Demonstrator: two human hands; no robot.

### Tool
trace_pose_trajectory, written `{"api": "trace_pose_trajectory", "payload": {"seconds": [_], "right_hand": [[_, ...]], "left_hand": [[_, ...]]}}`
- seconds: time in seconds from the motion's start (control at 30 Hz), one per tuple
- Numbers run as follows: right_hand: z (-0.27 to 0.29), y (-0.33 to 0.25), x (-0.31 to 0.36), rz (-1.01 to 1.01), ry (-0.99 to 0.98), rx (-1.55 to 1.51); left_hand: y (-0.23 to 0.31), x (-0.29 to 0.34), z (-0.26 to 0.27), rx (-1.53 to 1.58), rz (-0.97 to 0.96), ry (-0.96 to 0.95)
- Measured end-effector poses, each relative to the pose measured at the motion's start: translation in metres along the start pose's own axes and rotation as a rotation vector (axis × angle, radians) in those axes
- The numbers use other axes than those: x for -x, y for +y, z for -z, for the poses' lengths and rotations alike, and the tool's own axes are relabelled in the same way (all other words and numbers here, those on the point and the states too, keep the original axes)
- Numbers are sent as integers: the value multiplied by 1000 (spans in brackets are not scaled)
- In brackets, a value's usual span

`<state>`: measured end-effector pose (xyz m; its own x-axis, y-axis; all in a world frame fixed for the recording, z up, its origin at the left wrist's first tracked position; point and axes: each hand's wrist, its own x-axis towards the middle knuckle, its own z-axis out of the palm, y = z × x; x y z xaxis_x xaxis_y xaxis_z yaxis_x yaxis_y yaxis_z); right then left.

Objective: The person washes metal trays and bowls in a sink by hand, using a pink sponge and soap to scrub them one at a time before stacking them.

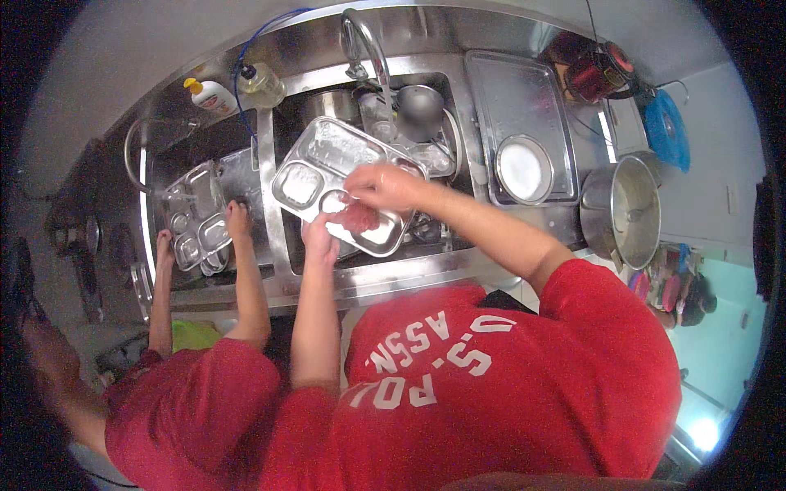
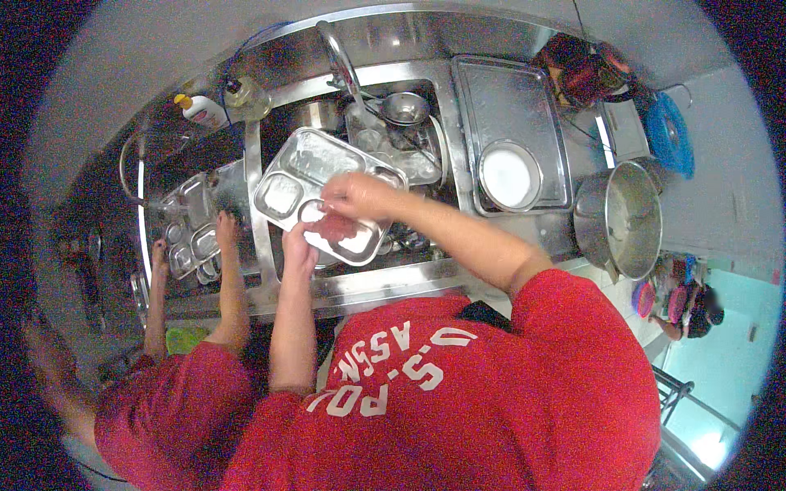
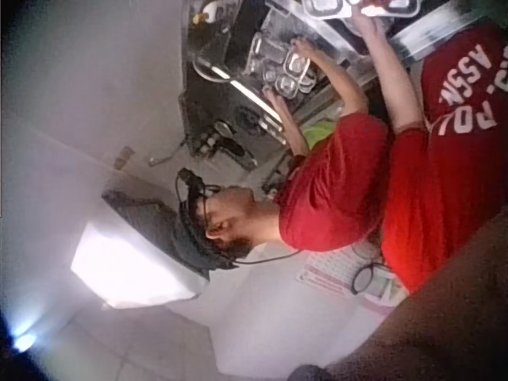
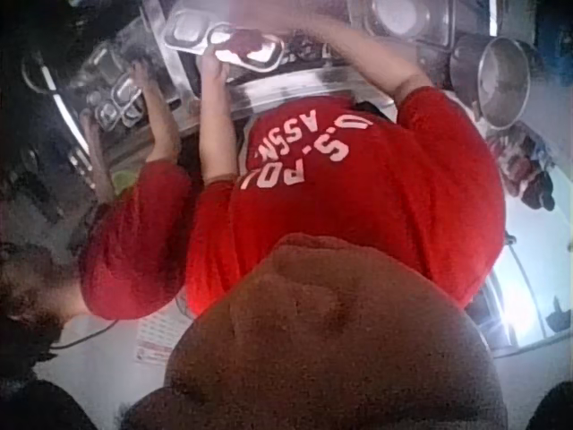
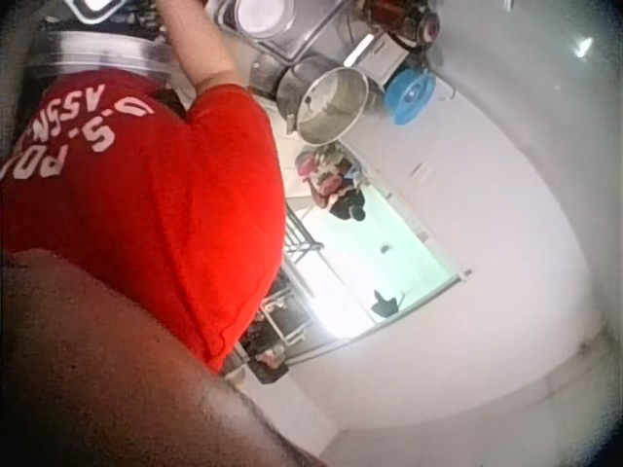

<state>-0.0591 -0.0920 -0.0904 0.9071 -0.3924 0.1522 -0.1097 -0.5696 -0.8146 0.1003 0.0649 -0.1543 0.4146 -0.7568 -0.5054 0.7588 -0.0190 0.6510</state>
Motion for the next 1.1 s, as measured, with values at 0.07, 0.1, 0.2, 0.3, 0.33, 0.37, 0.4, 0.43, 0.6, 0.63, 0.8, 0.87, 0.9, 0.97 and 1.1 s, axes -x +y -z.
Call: {"api": "trace_pose_trajectory", "payload": {"seconds": [0.07, 0.1, 0.2, 0.3, 0.33, 0.37, 0.4, 0.43, 0.6, 0.63, 0.8, 0.87, 0.9, 0.97, 1.1], "right_hand": [[-31, -24, 20, 153, 40, 35], [-45, -34, 28, 138, 150, 90], [-59, -30, 46, 142, 248, 94], [-42, -10, 64, 151, -9, -44], [-46, -11, 66, 150, -9, -48], [-51, -15, 70, 117, 49, 20], [-54, -24, 72, 86, 103, 89], [-55, -38, 66, 41, 110, 86], [-66, -16, 61, 174, 134, 212], [-59, -11, 65, 220, 143, 215], [-66, -26, 52, 176, 195, 152], [-70, -27, 48, 228, 294, 144], [-67, -30, 49, 195, 235, 166], [-65, -31, 51, 165, 175, 184], [-69, -19, 53, 160, 100, 263]], "left_hand": [[-2, -8, -13, -8, 4, 29], [-2, -6, -22, 7, -44, 84], [24, 15, -50, -53, -88, 144], [30, 12, -35, 6, -133, 132], [34, 13, -38, 41, -144, 161], [30, 16, -43, -10, -210, 173], [30, 14, -44, -9, -211, 177], [28, 11, -44, -11, -216, 200], [42, 8, -46, -1, -98, 246], [42, 7, -45, -1, -98, 247], [24, 3, -52, 84, -122, 383], [21, 4, -51, 59, -111, 401], [22, 6, -47, 65, -93, 376], [16, 13, -43, 71, -78, 354], [8, 25, -53, -179, -247, 319]]}}
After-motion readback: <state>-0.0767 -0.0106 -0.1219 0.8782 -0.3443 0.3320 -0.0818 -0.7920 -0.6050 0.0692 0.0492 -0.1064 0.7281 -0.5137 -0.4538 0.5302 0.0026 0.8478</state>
